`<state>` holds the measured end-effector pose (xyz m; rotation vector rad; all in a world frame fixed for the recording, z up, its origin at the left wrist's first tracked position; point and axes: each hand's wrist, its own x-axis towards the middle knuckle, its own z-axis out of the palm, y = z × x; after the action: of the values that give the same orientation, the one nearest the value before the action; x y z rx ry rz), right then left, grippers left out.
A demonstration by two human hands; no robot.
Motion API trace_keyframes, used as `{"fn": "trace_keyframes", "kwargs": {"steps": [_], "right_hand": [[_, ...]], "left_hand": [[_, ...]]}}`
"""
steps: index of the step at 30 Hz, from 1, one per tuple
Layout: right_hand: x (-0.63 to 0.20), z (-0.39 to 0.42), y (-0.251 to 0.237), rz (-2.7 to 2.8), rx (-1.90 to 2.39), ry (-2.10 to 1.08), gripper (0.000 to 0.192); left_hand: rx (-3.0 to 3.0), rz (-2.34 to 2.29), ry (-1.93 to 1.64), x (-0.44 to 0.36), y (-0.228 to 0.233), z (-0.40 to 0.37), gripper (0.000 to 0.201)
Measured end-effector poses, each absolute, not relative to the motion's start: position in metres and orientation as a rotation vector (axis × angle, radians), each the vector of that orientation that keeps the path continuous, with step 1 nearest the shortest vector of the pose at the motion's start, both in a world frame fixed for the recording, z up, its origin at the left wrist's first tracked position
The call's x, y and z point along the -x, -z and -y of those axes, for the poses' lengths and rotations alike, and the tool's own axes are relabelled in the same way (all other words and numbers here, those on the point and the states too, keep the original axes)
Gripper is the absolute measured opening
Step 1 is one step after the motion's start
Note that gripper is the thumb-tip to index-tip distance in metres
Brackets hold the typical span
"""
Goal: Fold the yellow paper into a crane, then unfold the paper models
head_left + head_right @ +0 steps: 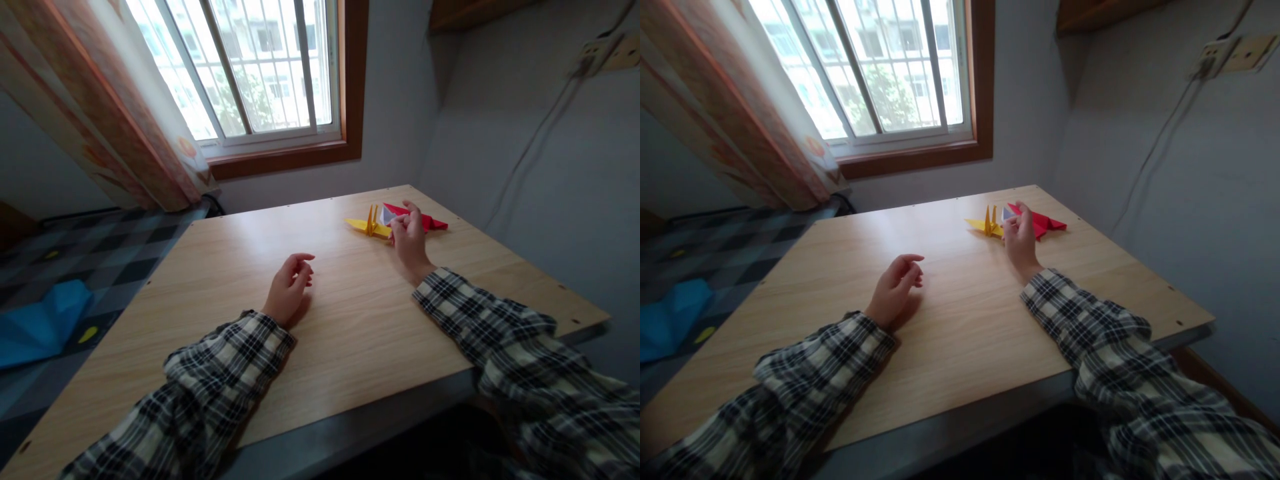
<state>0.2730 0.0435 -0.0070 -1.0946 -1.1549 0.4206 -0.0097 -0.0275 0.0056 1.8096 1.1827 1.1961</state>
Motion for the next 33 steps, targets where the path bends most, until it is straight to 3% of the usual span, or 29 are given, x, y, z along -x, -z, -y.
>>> {"fn": "trace_keyframes", "kwargs": {"steps": [6, 15, 23, 26, 29, 33], "right_hand": [[-0.254, -0.03, 0.018, 1.675, 1.071, -0.203, 0.074], [-0.224, 0.001, 0.009, 2.286, 1.362, -0.022, 0.059], [-0.221, 0.003, 0.009, 2.553, 1.507, -0.241, 0.074], [-0.22, 0.004, 0.006, 2.611, 1.509, -0.237, 0.079], [-0.219, 0.005, 0.007, 2.606, 1.494, -0.208, 0.077], [-0.219, 0.004, 0.012, 2.559, 1.464, -0.162, 0.073]], "left_hand": [[-2.697, -1.256, -0.927, 0.028, -0.002, 0.023, 0.032], [-2.574, -1.793, -0.696, 0.031, 0.005, 0.016, 0.048], [-2.638, -1.815, -0.615, 0.021, 0.001, 0.024, 0.063], [-2.626, -1.793, -0.378, 0.018, -0.002, 0.024, 0.071], [-2.59, -1.695, -0.099, 0.017, -0.005, 0.023, 0.071], [-2.605, -1.663, -0.117, 0.019, -0.003, 0.02, 0.066]]}}
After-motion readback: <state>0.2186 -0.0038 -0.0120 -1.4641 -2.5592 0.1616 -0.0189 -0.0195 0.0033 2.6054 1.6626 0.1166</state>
